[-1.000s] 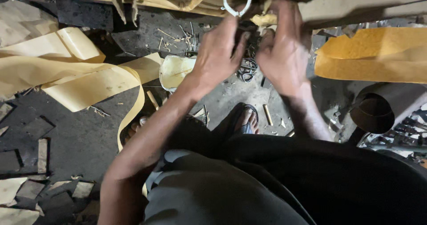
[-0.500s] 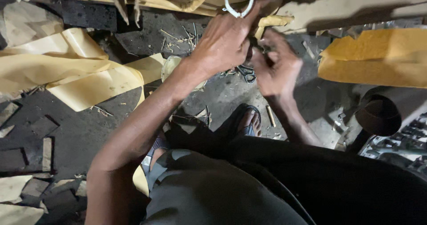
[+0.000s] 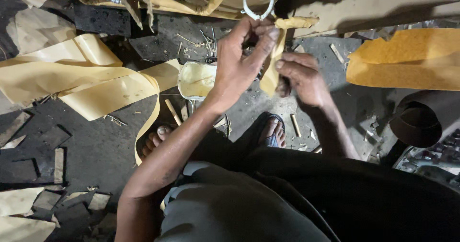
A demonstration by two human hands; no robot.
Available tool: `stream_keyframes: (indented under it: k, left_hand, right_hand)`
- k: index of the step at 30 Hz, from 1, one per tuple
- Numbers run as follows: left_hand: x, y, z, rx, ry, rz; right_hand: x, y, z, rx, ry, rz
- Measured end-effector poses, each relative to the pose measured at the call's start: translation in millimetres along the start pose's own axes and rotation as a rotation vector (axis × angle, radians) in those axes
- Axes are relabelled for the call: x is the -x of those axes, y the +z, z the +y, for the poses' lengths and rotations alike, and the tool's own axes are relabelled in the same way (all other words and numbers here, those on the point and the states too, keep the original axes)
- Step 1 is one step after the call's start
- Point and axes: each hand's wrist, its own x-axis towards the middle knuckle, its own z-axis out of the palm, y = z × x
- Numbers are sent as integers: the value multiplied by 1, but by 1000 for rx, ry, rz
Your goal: The person handles long yellow paper strips, tearing and folding small pieces by hand, dipping them into a small container of paste, and attaching them to a wooden frame fitted with white hooks. The person works through the strips one piece at a time while seated on a low stool.
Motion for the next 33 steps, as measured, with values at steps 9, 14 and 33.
stream_keyframes:
  k: [9, 14, 33]
  left_hand:
    - [1, -2, -19, 420, -374, -227]
    - [7, -7, -13, -285, 44, -69]
    - [15, -59, 42, -983, 798, 87]
  right_hand:
    - [-19, -10, 39, -397, 148, -96]
    - [8, -10, 4, 625, -260, 189]
    - [-13, 29, -58, 1008, -1054, 421]
